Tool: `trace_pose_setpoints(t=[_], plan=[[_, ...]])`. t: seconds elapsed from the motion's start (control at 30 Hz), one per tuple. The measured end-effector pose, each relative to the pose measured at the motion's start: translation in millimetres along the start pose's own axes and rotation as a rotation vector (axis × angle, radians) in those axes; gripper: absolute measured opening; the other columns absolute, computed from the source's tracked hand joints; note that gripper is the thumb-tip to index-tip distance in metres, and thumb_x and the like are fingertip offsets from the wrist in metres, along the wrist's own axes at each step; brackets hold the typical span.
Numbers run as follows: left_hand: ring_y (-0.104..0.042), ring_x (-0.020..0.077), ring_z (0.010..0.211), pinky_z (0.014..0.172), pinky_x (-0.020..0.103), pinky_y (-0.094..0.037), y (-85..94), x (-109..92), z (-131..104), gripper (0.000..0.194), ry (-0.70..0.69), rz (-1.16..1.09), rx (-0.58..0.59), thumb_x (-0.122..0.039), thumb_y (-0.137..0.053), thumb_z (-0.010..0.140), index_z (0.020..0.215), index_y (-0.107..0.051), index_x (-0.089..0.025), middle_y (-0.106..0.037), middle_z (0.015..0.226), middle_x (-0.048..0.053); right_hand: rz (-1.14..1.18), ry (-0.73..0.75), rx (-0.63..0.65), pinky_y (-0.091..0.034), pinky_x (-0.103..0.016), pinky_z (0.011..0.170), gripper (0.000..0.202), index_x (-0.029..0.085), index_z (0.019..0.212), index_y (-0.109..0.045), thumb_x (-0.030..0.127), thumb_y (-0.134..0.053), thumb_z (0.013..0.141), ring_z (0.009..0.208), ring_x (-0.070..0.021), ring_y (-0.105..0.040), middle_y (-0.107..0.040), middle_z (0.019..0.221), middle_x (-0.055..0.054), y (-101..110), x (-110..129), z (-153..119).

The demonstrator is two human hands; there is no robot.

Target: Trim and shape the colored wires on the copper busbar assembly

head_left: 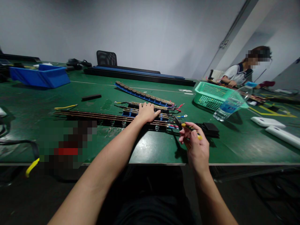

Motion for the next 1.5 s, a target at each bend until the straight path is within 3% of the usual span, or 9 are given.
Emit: trace_pose_setpoints(t=[0.23,0.53,0.63,0.73,0.87,0.93,1.03,1.33,1.5], plan=[[-0.044,0.0379,0.142,0.121,0.057,-0.027,-1.7,0,0,0.064,-0.006,-0.002,-0.015,-0.063,-0.035,0.104,0.142,-0.059,-0.018,-0.056,0.150,0.016,-0.101,-0.117,-0.085,-0.052,-0.026,0.056,0.049,0.018,0.109,-0.070,0.057,-0.078,0.081,0.059,-0.0123,-0.062,-0.069,0.075,-0.001,-8,-2,17],[-0.043,0.0386,0.143,0.121,0.057,-0.027,-1.4,0,0,0.066,-0.003,-0.004,-0.011,-0.063,-0.035,0.103,0.142,-0.059,-0.016,-0.056,0.151,0.016,0.159,-0.173,-0.116,-0.044,-0.023,0.047,0.057,0.018,0.111,-0.067,0.065,-0.074,0.079,0.056,-0.0115,-0.060,-0.067,0.075,0.000,-6,2,42],[-0.044,0.0388,0.143,0.120,0.057,-0.028,-1.6,0,0,0.067,-0.004,0.000,-0.016,-0.063,-0.034,0.103,0.142,-0.059,-0.015,-0.056,0.150,0.017,0.067,-0.112,-0.103,-0.037,-0.023,0.043,0.058,0.016,0.108,-0.069,0.070,-0.063,0.085,0.048,-0.0102,-0.054,-0.063,0.069,0.001,-6,-4,46],[-0.044,0.0376,0.142,0.120,0.057,-0.029,-1.3,0,-1,0.065,-0.005,0.010,-0.011,-0.063,-0.034,0.104,0.142,-0.059,-0.017,-0.056,0.151,0.016,-0.162,0.009,-0.082,-0.038,-0.026,0.045,0.048,0.016,0.105,-0.074,0.059,-0.059,0.092,0.046,-0.0113,-0.050,-0.060,0.062,0.002,-8,-9,41],[-0.046,0.0370,0.140,0.119,0.055,-0.030,0.4,-1,-2,0.063,-0.005,0.013,-0.014,-0.062,-0.034,0.104,0.141,-0.059,-0.018,-0.057,0.149,0.016,-0.546,0.249,0.031,-0.056,-0.035,0.068,0.031,0.019,0.102,-0.079,0.041,-0.061,0.091,0.073,-0.0223,-0.071,-0.077,0.083,-0.006,-16,-8,31],[-0.047,0.0374,0.140,0.118,0.055,-0.030,1.5,-1,-3,0.062,-0.005,0.008,-0.016,-0.061,-0.035,0.104,0.140,-0.060,-0.016,-0.057,0.149,0.017,-0.629,0.342,0.111,-0.058,-0.037,0.080,0.026,0.021,0.101,-0.079,0.035,-0.062,0.089,0.086,-0.0254,-0.076,-0.081,0.095,-0.008,-20,-6,28],[-0.047,0.0372,0.139,0.118,0.055,-0.031,2.6,-1,-4,0.062,-0.006,0.007,-0.013,-0.060,-0.036,0.104,0.140,-0.060,-0.016,-0.058,0.148,0.017,-0.657,0.388,0.158,-0.059,-0.036,0.082,0.025,0.022,0.102,-0.079,0.033,-0.061,0.089,0.085,-0.0248,-0.077,-0.082,0.096,-0.008,-21,-4,27],[-0.044,0.0389,0.142,0.120,0.057,-0.028,-2.0,1,-1,0.066,-0.010,-0.005,-0.018,-0.064,-0.035,0.103,0.141,-0.059,-0.016,-0.056,0.150,0.017,-0.423,0.235,-0.132,-0.055,-0.035,0.070,0.036,0.019,0.111,-0.075,0.045,-0.053,0.098,0.079,-0.0232,-0.072,-0.077,0.090,-0.008,-4,-15,23],[-0.044,0.0390,0.142,0.120,0.057,-0.028,-2.3,1,-1,0.065,-0.002,-0.001,-0.015,-0.064,-0.035,0.103,0.140,-0.059,-0.016,-0.056,0.150,0.017,-0.497,0.313,-0.128,-0.055,-0.035,0.070,0.032,0.019,0.108,-0.075,0.043,-0.057,0.097,0.077,-0.0229,-0.071,-0.076,0.091,-0.008,-9,-13,18]])
Point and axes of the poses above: each hand's wrist, its own z-axis towards the middle knuckle, its own y-axis out of the back of the hand, x = y × z, the point moved 1 cm from there along z, towards the middle knuckle
